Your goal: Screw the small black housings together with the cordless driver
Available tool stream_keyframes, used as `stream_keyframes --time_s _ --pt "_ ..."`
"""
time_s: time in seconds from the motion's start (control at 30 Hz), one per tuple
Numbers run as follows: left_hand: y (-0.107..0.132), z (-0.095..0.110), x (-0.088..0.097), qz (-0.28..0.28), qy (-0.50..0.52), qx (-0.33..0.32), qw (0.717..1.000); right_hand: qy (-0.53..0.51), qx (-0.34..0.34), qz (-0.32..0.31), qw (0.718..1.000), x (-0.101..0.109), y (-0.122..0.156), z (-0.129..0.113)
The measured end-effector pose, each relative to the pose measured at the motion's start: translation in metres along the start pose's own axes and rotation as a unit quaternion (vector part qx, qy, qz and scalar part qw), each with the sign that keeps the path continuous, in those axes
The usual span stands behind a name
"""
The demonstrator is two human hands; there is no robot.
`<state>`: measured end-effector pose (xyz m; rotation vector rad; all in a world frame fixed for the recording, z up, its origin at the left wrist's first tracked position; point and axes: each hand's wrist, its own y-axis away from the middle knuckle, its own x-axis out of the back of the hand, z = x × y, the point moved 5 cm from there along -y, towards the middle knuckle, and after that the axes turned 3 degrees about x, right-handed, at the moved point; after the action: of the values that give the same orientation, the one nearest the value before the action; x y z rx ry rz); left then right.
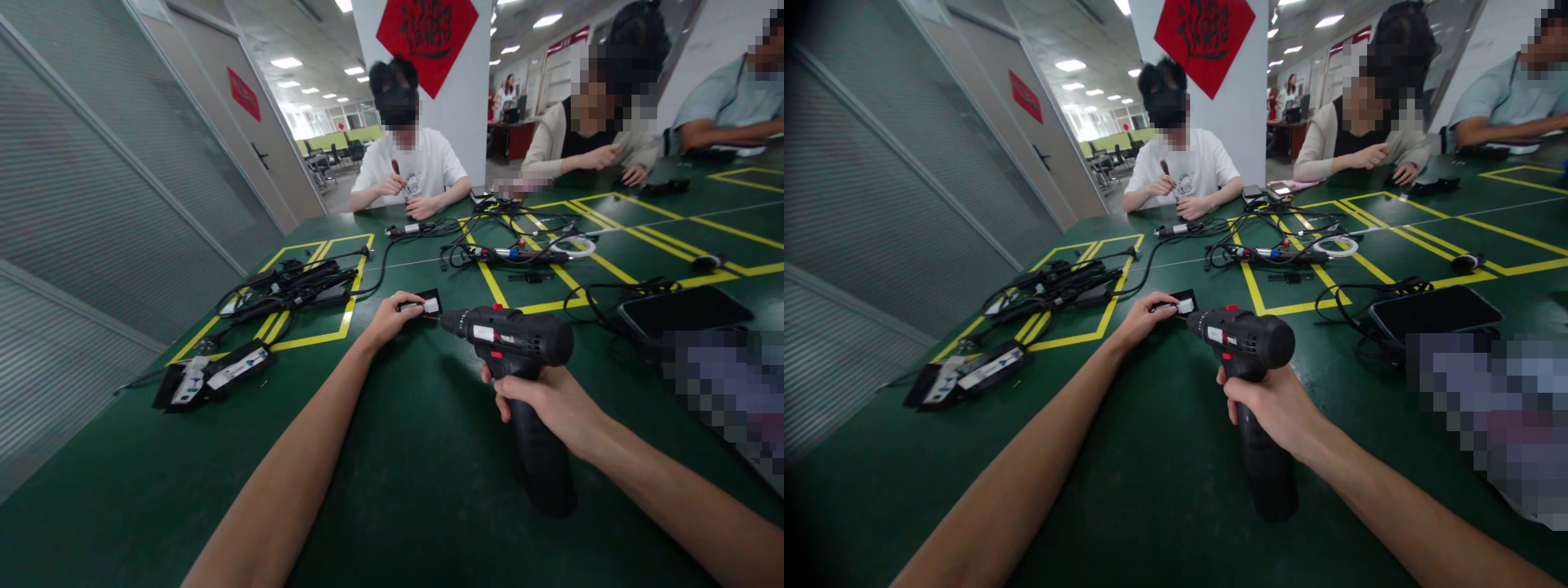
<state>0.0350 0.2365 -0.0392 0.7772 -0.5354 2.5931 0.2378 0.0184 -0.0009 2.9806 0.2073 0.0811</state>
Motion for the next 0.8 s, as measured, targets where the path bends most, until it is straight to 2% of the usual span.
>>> stream_keyframes --time_s 0.8 --pt "-0.0004 -0.0015 0.0 0.0 0.003 0.006 1.0 0.006 -0.005 0.005 1.0 -0.001 0.0005 -0.0017"
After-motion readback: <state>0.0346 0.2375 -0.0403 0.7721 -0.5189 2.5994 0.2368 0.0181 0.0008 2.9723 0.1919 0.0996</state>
